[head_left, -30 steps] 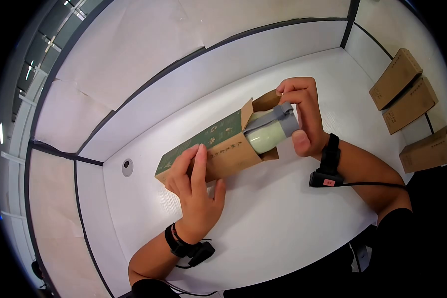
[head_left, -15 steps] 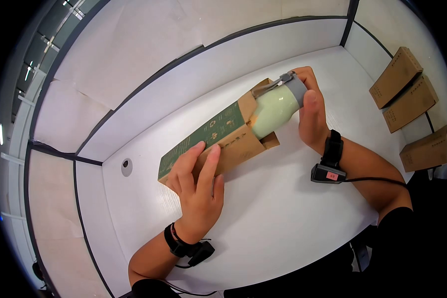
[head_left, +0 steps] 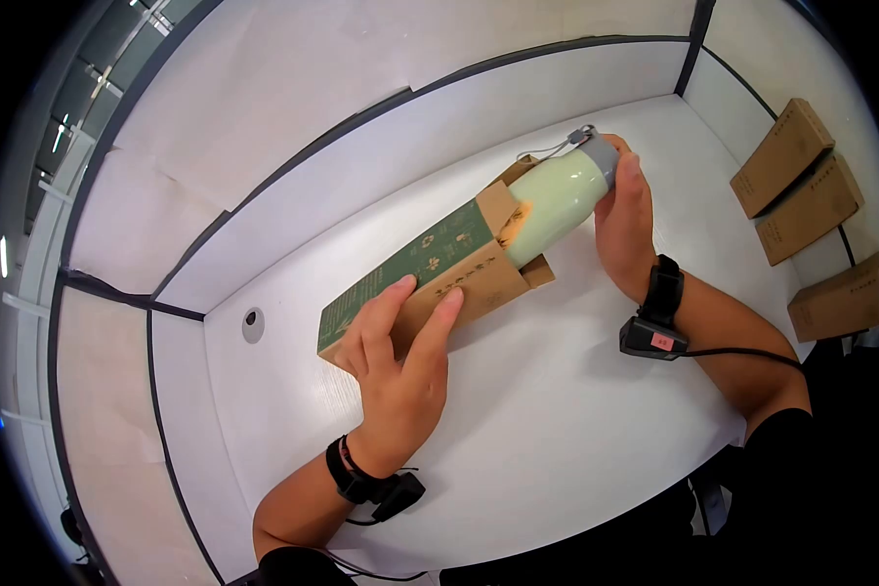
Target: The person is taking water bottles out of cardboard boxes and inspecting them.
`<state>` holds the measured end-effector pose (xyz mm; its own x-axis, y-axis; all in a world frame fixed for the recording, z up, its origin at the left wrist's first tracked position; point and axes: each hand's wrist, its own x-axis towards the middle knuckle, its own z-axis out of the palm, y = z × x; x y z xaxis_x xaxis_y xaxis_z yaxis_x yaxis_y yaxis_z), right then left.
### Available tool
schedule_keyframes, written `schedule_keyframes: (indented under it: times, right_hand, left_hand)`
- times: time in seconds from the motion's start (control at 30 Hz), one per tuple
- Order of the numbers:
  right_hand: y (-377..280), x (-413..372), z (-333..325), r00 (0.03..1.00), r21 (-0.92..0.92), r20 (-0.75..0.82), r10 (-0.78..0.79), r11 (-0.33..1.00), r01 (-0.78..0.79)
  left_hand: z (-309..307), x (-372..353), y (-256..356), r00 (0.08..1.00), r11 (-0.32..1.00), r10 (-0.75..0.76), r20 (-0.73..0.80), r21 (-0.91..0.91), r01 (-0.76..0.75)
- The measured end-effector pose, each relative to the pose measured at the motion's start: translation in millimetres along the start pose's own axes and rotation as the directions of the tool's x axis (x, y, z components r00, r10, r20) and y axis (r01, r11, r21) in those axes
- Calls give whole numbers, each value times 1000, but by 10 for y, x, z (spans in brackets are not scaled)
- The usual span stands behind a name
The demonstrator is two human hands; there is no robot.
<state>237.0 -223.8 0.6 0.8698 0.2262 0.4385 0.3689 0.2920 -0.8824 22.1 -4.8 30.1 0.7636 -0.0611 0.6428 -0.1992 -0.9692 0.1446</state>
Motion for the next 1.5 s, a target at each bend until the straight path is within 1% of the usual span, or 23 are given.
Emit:
schedule_keyframes:
  times: [0.03, 0.1, 0.13, 0.2, 0.23, 0.33, 0.4, 0.43, 0.5, 0.53, 0.6, 0.7, 0.83, 0.9, 0.93, 1.0, 1.03, 1.1, 1.13, 1.2, 1.3, 1.43, 1.5]
  right_hand:
    - [7, 8, 2, 1000, 0, 2, 1, 1000, -1]
    - [27, 48, -4, 991, 140, -114, 72, 988, -56]
    - [22, 70, -14, 991, 138, -113, 73, 989, -57]
    - [-13, 129, -44, 973, 217, -183, 144, 971, -103]
    - [-28, 147, -60, 974, 214, -180, 141, 972, -101]
    - [-110, 190, -40, 979, 266, -142, 144, 959, -103]
    - [-212, 141, 20, 992, 313, 41, 120, 941, -127]
    - [-242, 125, 50, 992, 313, 42, 120, 941, -127]
    - [-275, 96, 106, 981, 328, 182, 58, 937, -116]
    - [-272, 79, 135, 982, 329, 181, 60, 937, -118]
    - [-262, 47, 183, 959, 198, 246, 140, 961, -191]
    - [-260, 19, 206, 949, 158, 262, 175, 962, -221]
    - [-173, 20, 133, 953, 210, 236, 191, 947, -242]
    - [-103, 19, 143, 990, 142, 46, 134, 980, -139]
    - [-142, 22, 138, 990, 141, 46, 136, 980, -141]
    - [-268, 55, 126, 992, 195, -11, 129, 973, -124]
    - [-266, 84, 115, 992, 193, -7, 124, 974, -120]
    - [-230, 153, 52, 989, 88, -140, -42, 995, 55]
    - [-207, 165, 25, 990, 88, -136, -46, 994, 58]
    - [-157, 181, -10, 978, -144, -97, -186, 975, 171]
    - [-100, 184, 3, 986, -200, -53, -155, 969, 142]
    - [-42, 187, 53, 993, -243, -35, -113, 965, 102]
    - [117, 197, 7, 1000, -353, -18, -12, 935, 5]
  left_hand:
    - [2, -4, 0, 1000, 1000, -3, -2, 0, 3]
    - [6, -14, -5, 1000, 1000, -6, 0, -1, 6]
    - [10, -17, -3, 1000, 1000, -6, 1, -5, 6]
    - [3, -14, 1, 1000, 1000, 0, 15, 0, 0]
    - [-4, -12, 3, 999, 1000, 6, 33, 8, -7]
    - [-9, -12, 7, 999, 1000, -10, 40, 28, 9]
    - [3, -23, -10, 999, 999, -22, 31, 28, 21]
    - [10, -27, -17, 999, 999, -31, 26, 25, 30]
    - [14, -24, -17, 999, 999, -40, 26, 23, 39]
    - [15, -27, -17, 999, 999, -48, 25, 20, 48]
    - [9, -29, -18, 998, 999, -48, 35, 26, 47]
    - [14, -29, -30, 998, 998, -42, 45, 41, 40]
    - [27, -24, -36, 998, 998, -19, 55, 62, 15]
    - [16, -28, -28, 997, 998, -16, 79, 65, 11]
    - [11, -32, -24, 995, 998, -14, 103, 67, 7]
    - [14, -55, -23, 992, 998, -9, 125, 65, 1]
    - [16, -63, -24, 989, 998, -5, 148, 64, -5]
    - [19, -60, -20, 990, 999, -4, 142, 39, -2]
    - [19, -56, -19, 990, 1000, -2, 143, 13, 0]
    - [15, -53, -15, 989, 1000, -3, 145, 4, 3]
    - [17, -50, -11, 990, 1000, -2, 142, -9, 3]
    - [14, -44, -7, 991, 1000, 6, 132, -15, -4]
    - [11, -43, -5, 991, 1000, 9, 130, -19, -7]
